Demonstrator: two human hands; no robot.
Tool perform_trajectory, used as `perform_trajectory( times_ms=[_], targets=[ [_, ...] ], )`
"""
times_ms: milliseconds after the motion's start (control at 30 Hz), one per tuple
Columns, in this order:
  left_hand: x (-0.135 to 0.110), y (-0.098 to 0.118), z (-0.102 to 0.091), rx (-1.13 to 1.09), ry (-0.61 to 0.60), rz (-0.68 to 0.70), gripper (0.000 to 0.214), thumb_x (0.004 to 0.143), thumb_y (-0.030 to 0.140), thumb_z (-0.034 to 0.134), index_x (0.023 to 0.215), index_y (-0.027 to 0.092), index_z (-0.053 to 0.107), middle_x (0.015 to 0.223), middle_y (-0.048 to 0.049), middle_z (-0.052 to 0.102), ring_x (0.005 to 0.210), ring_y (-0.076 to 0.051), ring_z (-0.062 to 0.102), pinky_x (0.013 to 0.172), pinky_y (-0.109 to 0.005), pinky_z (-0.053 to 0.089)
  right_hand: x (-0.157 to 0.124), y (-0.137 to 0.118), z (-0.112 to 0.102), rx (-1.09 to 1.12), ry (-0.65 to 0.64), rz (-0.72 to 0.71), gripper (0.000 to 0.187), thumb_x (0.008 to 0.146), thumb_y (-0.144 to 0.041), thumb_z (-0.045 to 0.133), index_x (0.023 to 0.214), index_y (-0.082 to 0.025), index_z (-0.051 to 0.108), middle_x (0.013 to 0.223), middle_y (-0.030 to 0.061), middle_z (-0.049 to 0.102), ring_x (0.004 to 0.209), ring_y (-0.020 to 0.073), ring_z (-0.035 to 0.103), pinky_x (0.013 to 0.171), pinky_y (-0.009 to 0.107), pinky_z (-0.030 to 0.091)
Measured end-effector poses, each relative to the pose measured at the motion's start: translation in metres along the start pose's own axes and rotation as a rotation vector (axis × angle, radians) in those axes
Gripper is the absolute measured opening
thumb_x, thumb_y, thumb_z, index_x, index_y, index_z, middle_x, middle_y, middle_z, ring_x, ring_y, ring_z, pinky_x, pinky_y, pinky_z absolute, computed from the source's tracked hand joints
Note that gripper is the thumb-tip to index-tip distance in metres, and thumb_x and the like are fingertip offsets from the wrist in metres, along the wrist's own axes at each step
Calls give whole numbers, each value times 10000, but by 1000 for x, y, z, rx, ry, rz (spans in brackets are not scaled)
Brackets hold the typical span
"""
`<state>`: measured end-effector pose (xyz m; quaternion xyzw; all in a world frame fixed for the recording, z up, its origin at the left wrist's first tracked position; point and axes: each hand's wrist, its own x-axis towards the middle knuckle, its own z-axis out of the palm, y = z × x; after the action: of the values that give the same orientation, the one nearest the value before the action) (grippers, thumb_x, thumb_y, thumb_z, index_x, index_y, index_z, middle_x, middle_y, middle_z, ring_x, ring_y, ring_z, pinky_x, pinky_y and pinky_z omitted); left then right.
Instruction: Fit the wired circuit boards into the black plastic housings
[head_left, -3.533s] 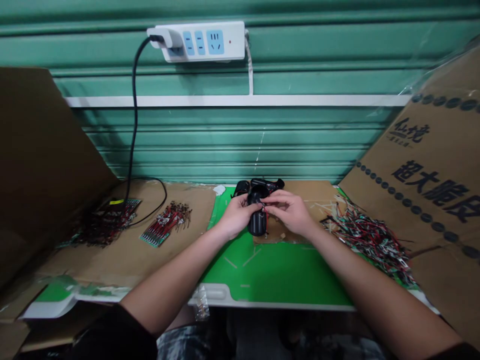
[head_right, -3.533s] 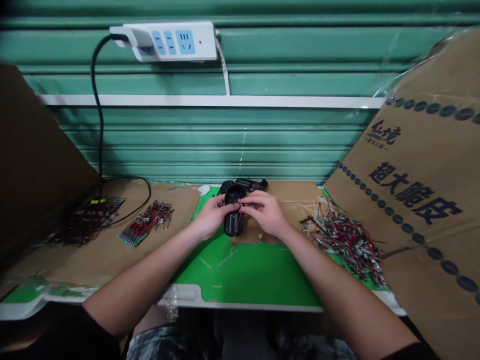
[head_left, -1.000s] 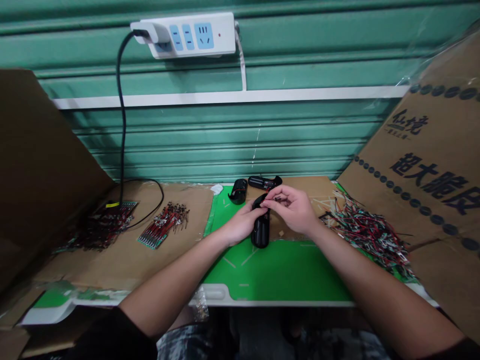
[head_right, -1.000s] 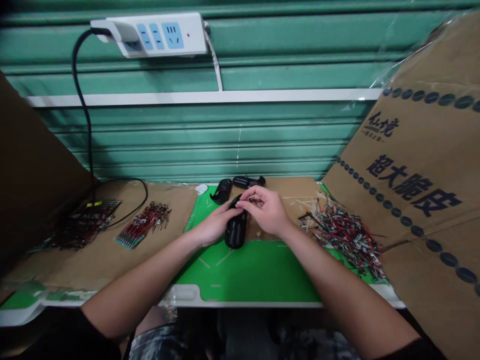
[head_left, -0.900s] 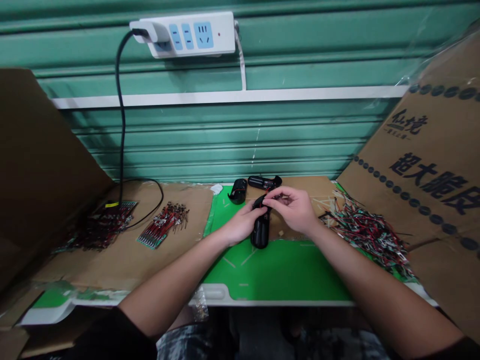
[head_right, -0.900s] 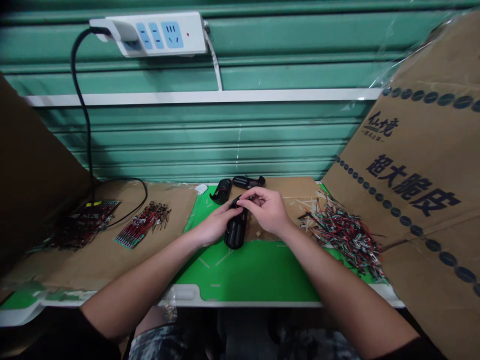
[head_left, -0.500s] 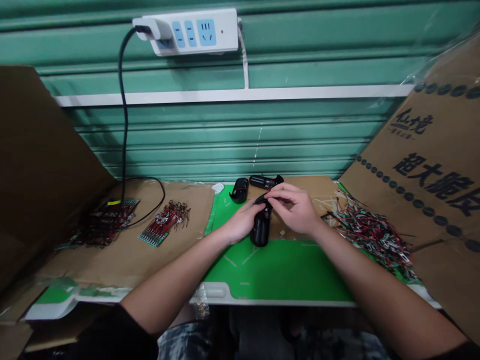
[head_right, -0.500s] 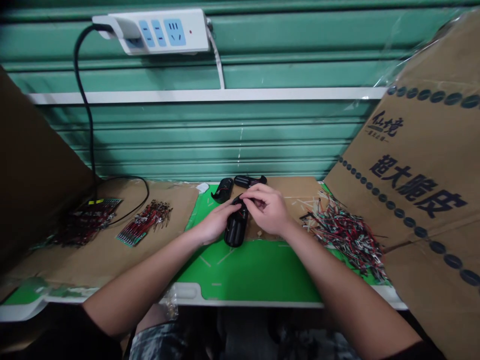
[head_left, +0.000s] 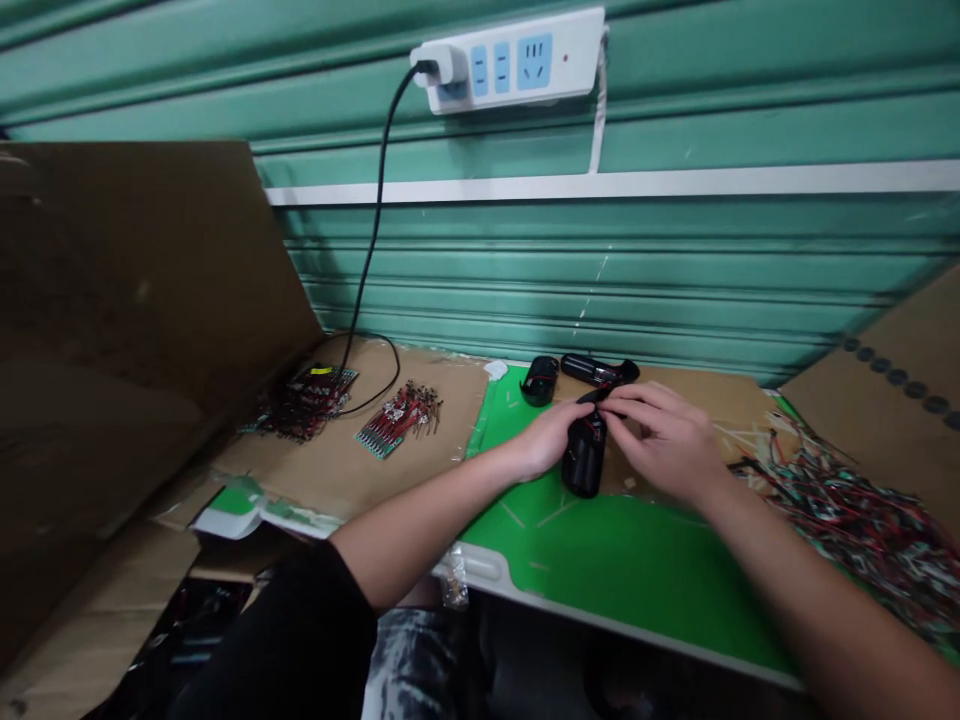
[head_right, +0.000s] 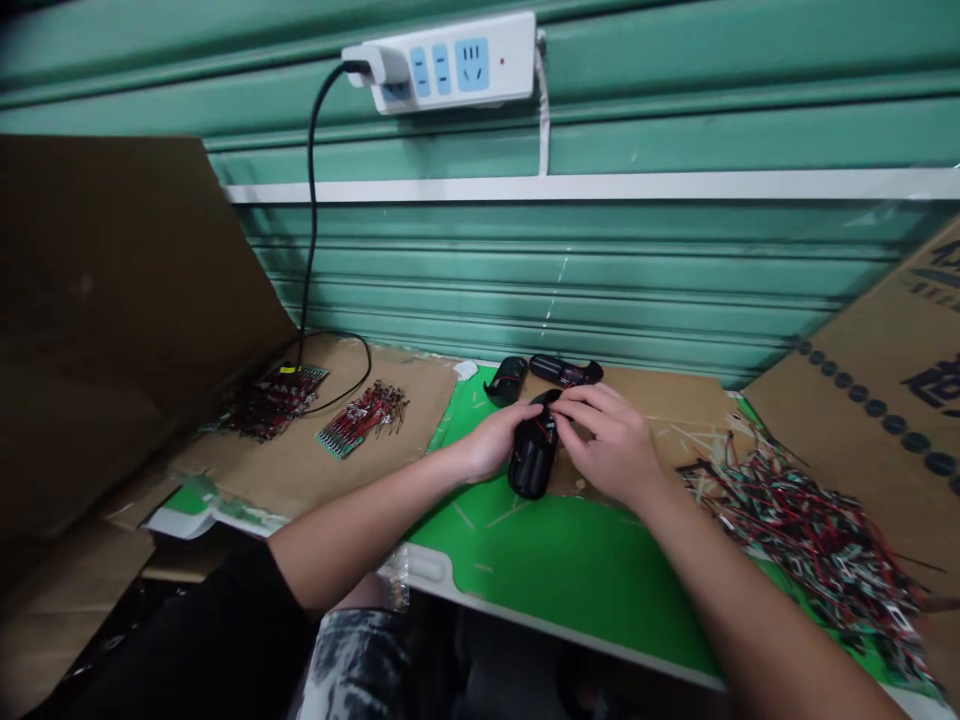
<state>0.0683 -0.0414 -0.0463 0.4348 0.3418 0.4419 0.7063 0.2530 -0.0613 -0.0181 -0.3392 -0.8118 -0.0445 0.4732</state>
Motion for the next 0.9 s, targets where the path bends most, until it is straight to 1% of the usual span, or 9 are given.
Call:
perform_trajectory(
  times_ms=[133,300,367,467,567,667,767,833,900],
  targets=[
    [-1,6,2,-119,-9,-68,273,914,380,654,1003,158,785,971,-43,789,1071,-246,650,1047,-379,449,0,-1,2,-12,-53,-41,220,1002,-205,637,1104,-219,831,1092,105,793,951,254,747,876,427,635],
    [-1,9,-1,-115,-8,-139,335,925,420,615,1011,142,781,917,-53,782,995,-253,666,979,-384,480,-3,1,5,-11,-77,-58,225,999,-196,626,1120,-196,815,1103,115,793,942,251,744,875,432,635],
    [1,5,-3,-85,-8,-88,286,893,361,622,1003,148,778,971,-55,790,1035,-252,667,1016,-387,477,-3,1,5,-17,-63,-62,214,1000,-192,628,1109,-189,812,1089,115,794,938,249,746,876,433,638],
    [4,1,-6,26,-5,64,266,830,266,629,1023,168,784,1125,-61,802,1191,-261,648,1124,-394,440,-2,2,4,-23,-67,-61,220,1000,-186,623,1115,-198,810,1084,110,802,935,250,751,886,443,642],
    [5,2,-8,151,-11,145,261,838,273,611,1002,170,786,1165,-80,800,1235,-276,641,1162,-408,422,-2,3,4,-9,-103,-67,247,998,-175,610,1151,-207,801,1112,107,806,944,260,753,891,462,643],
    [3,6,-7,204,26,143,229,841,286,615,952,158,769,1035,-86,799,1107,-274,679,1082,-406,476,-6,6,2,9,-175,-84,300,992,-170,601,1239,-207,768,1179,109,793,1020,272,758,961,483,640],
    [1,12,-6,165,49,30,238,816,296,637,982,161,738,869,-62,764,828,-234,690,870,-388,547,-10,8,-2,10,-277,-77,390,947,-198,627,1328,-203,713,1288,131,753,1142,297,746,1034,498,627],
    [-1,16,-4,121,40,-58,241,799,298,648,995,171,708,791,-45,734,660,-201,651,736,-372,553,-10,6,-5,13,-338,-65,465,903,-260,687,1364,-195,674,1361,152,714,1211,327,723,1060,515,615],
    [-3,21,-2,98,54,-97,216,784,285,664,969,174,681,738,-35,706,587,-186,629,667,-361,556,-8,2,-6,23,-399,-25,572,855,-368,792,1378,-194,637,1388,170,688,1224,356,709,1047,532,614]
  ],
)
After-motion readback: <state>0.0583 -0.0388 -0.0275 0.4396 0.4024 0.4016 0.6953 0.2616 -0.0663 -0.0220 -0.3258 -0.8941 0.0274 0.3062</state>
